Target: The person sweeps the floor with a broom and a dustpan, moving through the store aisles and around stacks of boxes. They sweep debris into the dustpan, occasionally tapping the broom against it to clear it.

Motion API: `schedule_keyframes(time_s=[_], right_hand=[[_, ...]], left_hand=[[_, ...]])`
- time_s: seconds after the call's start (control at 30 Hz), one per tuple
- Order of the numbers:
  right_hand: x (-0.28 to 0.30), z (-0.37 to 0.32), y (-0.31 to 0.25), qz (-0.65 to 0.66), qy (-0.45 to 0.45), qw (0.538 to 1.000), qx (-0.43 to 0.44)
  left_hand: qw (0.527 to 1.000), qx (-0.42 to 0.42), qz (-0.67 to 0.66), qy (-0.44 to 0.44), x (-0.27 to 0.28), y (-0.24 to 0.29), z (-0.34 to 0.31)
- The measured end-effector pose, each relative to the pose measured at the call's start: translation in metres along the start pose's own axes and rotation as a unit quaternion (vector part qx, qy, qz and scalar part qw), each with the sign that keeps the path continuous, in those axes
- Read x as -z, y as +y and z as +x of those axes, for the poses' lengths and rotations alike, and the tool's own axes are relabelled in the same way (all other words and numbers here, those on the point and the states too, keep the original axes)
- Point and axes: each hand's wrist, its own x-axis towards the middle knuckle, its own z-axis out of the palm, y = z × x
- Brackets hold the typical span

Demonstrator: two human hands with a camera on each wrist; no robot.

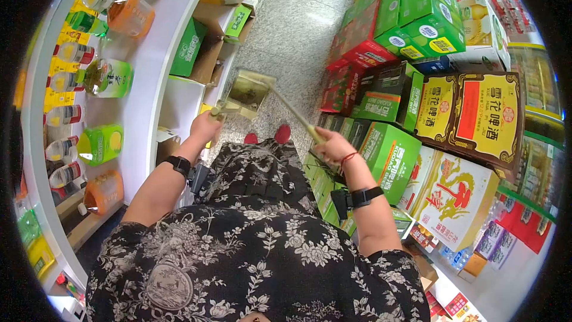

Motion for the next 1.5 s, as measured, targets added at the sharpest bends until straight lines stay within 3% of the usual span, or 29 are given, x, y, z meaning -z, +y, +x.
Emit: schedule_keyframes(time_s=[0.13, 0.27, 0.37, 0.43, 0.47, 0.53, 0.67, 0.7, 0.8, 0.97, 1.07, 1.3, 1.47, 1.5], right_hand=[[0.051, 0.036, -0.033, 0.04, 0.047, 0.997, 0.039], [0.097, 0.088, -0.09, 0.102, 0.072, 0.99, 0.059], [0.128, 0.167, -0.095, 0.026, 0.082, 0.993, 0.078], [0.125, 0.207, -0.094, -0.069, 0.095, 0.988, 0.097], [0.121, 0.217, -0.091, -0.055, 0.073, 0.992, 0.082], [0.117, 0.204, -0.088, -0.055, -0.003, 0.998, 0.015], [0.133, 0.16, -0.084, -0.129, -0.063, 0.989, 0.021], [0.143, 0.142, -0.09, -0.045, -0.098, 0.994, 0.005], [0.171, 0.118, -0.09, -0.019, -0.117, 0.993, 0.017], [0.214, 0.101, -0.063, 0.02, -0.072, 0.996, 0.043], [0.234, 0.08, -0.089, 0.061, -0.028, 0.997, 0.033], [0.256, 0.145, -0.109, 0.163, 0.085, 0.98, 0.073], [0.251, 0.173, -0.107, 0.326, 0.052, 0.944, -0.01], [0.247, 0.177, -0.102, 0.302, 0.036, 0.953, -0.011]], left_hand=[[1.0, -0.002, -0.007, 0.016, 0.003, 0.012, 0.016], [0.998, 0.051, -0.027, 0.002, 0.014, 0.038, 0.028], [0.997, 0.065, -0.029, -0.011, 0.015, 0.057, 0.041], [0.998, 0.058, 0.011, 0.003, 0.021, 0.084, 0.046], [0.998, 0.062, 0.016, 0.002, 0.019, 0.088, 0.055], [0.997, 0.073, 0.0, 0.011, 0.013, 0.094, 0.07], [0.996, 0.085, -0.031, 0.015, 0.005, 0.126, 0.095], [0.995, 0.091, -0.037, 0.033, -0.004, 0.125, 0.103], [0.994, 0.091, -0.045, 0.041, -0.01, 0.14, 0.119], [0.994, 0.071, -0.066, 0.043, -0.006, 0.169, 0.136], [0.997, 0.054, -0.031, 0.049, -0.008, 0.176, 0.15], [1.0, 0.018, -0.011, 0.01, -0.011, 0.219, 0.169], [0.995, -0.059, 0.08, 0.012, -0.016, 0.248, 0.185], [0.995, -0.061, 0.079, 0.011, -0.018, 0.251, 0.19]])
